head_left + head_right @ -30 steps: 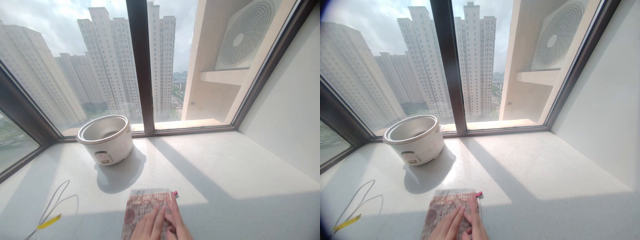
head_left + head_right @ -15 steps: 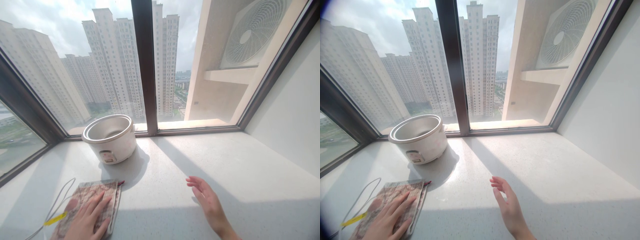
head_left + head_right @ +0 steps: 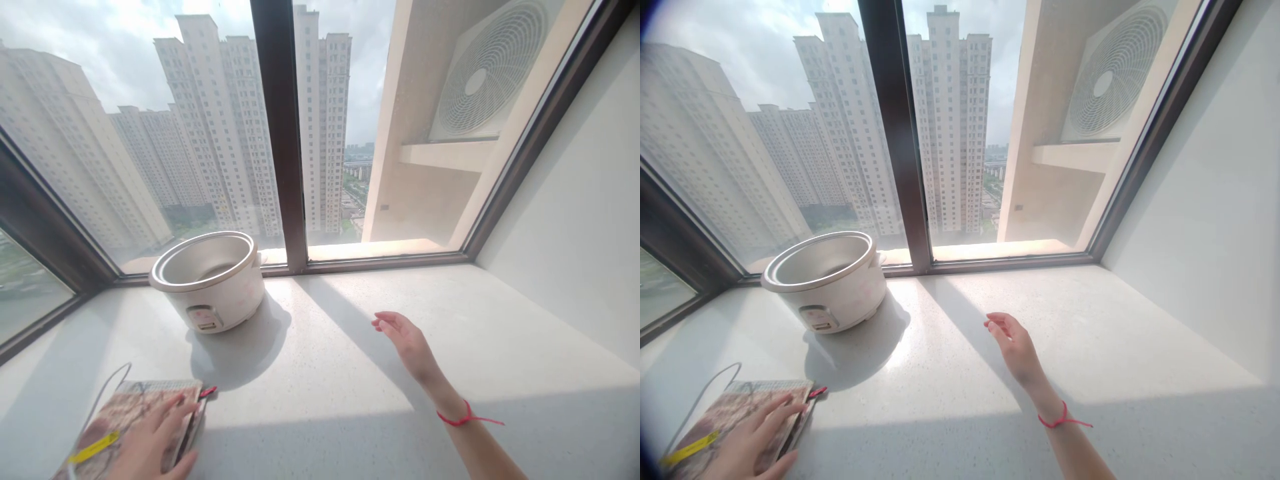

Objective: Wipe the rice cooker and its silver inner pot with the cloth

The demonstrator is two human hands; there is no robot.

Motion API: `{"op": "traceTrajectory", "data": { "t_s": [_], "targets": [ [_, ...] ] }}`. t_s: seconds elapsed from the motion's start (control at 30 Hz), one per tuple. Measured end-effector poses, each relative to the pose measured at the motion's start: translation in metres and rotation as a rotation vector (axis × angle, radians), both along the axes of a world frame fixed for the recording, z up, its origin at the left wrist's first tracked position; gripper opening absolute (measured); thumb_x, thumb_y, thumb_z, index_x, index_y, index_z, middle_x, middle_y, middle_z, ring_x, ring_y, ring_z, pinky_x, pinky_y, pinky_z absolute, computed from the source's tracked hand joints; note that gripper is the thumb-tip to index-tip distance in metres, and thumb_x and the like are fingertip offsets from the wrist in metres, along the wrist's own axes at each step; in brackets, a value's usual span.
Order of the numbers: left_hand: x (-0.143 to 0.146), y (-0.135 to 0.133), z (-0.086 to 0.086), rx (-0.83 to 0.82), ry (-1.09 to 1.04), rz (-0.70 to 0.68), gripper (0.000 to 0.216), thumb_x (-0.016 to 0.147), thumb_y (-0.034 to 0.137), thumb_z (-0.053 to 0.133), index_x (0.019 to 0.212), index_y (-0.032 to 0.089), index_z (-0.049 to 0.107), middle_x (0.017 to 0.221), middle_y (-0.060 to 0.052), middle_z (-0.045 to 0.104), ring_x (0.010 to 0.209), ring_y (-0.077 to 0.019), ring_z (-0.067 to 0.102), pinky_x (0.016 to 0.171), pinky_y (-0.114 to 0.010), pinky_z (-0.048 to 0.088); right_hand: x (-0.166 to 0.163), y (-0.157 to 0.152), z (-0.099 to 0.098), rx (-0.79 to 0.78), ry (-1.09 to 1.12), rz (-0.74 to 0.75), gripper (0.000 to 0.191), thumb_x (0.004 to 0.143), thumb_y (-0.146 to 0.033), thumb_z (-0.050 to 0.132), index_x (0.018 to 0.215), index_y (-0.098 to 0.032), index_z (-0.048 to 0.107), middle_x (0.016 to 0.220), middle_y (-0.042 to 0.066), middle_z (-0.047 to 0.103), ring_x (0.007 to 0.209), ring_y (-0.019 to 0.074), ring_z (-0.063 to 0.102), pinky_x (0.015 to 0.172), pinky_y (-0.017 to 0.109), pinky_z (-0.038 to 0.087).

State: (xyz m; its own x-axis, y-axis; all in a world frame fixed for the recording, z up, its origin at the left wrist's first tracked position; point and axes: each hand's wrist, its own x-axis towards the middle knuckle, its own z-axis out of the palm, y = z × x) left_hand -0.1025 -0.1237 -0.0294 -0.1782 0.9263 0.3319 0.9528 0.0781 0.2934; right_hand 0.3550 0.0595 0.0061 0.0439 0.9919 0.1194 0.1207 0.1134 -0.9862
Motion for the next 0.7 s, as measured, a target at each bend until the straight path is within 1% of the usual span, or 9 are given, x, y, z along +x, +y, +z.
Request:
{"op": "traceTrajectory", "data": {
  "t_s": [0.13,0.2,0.23,0.3,0.4,0.47,0.53,0.63,0.7],
  "targets": [
    [0.092,0.072,0.052,-0.084,-0.510,-0.191,0.032,0.084,0.048,0.063,0.108,0.031,0.076,0.139,-0.007,0.066,0.127,-0.0318,0.060,0.101,-0.045,0.052,-0.037,0.024,0.001,-0.062,0.101,-0.036,0.049,0.067,-0.063,0.075,0.086,-0.018,0.073,0.085,0.012,0.077,0.080,0.0262,0.072,0.079,0.040,0.054],
    [0.132,0.114,0.066,-0.069,-0.837,-0.311,0.029,0.080,0.048,0.067,0.093,0.024,0.078,0.115,-0.011,0.076,0.112,-0.0305,0.068,0.098,-0.042,0.052,-0.051,0.032,-0.003,-0.066,0.105,-0.056,0.052,0.069,-0.069,0.071,0.079,-0.018,0.072,0.078,0.011,0.075,0.072,0.0245,0.070,0.070,0.037,0.052],
    [0.147,0.133,0.068,-0.083,-1.022,-0.315,0.030,0.078,0.048,0.069,0.085,0.020,0.078,0.100,-0.013,0.078,0.096,-0.0293,0.072,0.089,-0.040,0.054,-0.054,0.034,-0.007,-0.057,0.107,-0.075,0.055,0.072,-0.073,0.067,0.075,-0.018,0.071,0.075,0.010,0.074,0.069,0.0234,0.069,0.067,0.036,0.051],
    [0.163,0.164,0.062,-0.044,-1.130,-0.281,0.035,0.080,0.052,0.065,0.079,0.018,0.074,0.085,-0.011,0.076,0.076,-0.0226,0.070,0.073,-0.034,0.055,-0.052,0.037,-0.017,-0.022,0.109,-0.132,0.064,0.077,-0.082,0.055,0.061,-0.020,0.064,0.065,0.007,0.068,0.061,0.0204,0.063,0.063,0.034,0.047],
    [0.161,0.188,0.039,0.064,-1.213,-0.164,0.041,0.080,0.056,0.061,0.075,0.016,0.067,0.068,-0.003,0.065,0.055,-0.0136,0.058,0.054,-0.025,0.046,-0.037,0.039,-0.031,0.032,0.098,-0.225,0.072,0.077,-0.088,0.048,0.044,-0.024,0.048,0.048,0.002,0.051,0.050,0.0161,0.049,0.057,0.033,0.041],
    [0.153,0.192,0.024,0.105,-1.259,-0.100,0.042,0.078,0.058,0.061,0.074,0.016,0.064,0.061,0.001,0.058,0.048,-0.0107,0.050,0.047,-0.023,0.040,-0.026,0.042,-0.038,0.043,0.087,-0.274,0.073,0.077,-0.089,0.047,0.040,-0.026,0.041,0.041,-0.001,0.041,0.045,0.0147,0.040,0.053,0.033,0.036],
    [0.144,0.193,0.015,0.119,-1.289,-0.067,0.043,0.077,0.057,0.064,0.080,0.015,0.066,0.063,0.000,0.060,0.049,-0.0109,0.050,0.046,-0.023,0.040,-0.020,0.045,-0.042,0.043,0.083,-0.309,0.073,0.079,-0.088,0.045,0.039,-0.027,0.039,0.040,-0.001,0.036,0.044,0.0144,0.036,0.050,0.033,0.032],
    [0.130,0.196,0.012,0.151,-1.308,-0.050,0.048,0.074,0.051,0.072,0.107,0.017,0.070,0.100,-0.010,0.073,0.073,-0.0175,0.066,0.058,-0.026,0.052,-0.019,0.046,-0.042,0.039,0.090,-0.328,0.071,0.080,-0.086,0.047,0.041,-0.027,0.039,0.040,-0.002,0.036,0.044,0.0142,0.035,0.049,0.032,0.031],
    [0.120,0.201,0.013,0.186,-1.318,-0.025,0.056,0.074,0.045,0.076,0.124,0.022,0.065,0.135,-0.014,0.064,0.104,-0.0243,0.069,0.075,-0.031,0.057,-0.021,0.045,-0.041,0.036,0.099,-0.320,0.070,0.080,-0.086,0.048,0.042,-0.026,0.041,0.041,-0.002,0.037,0.044,0.0142,0.036,0.048,0.032,0.032]
  ]
}}
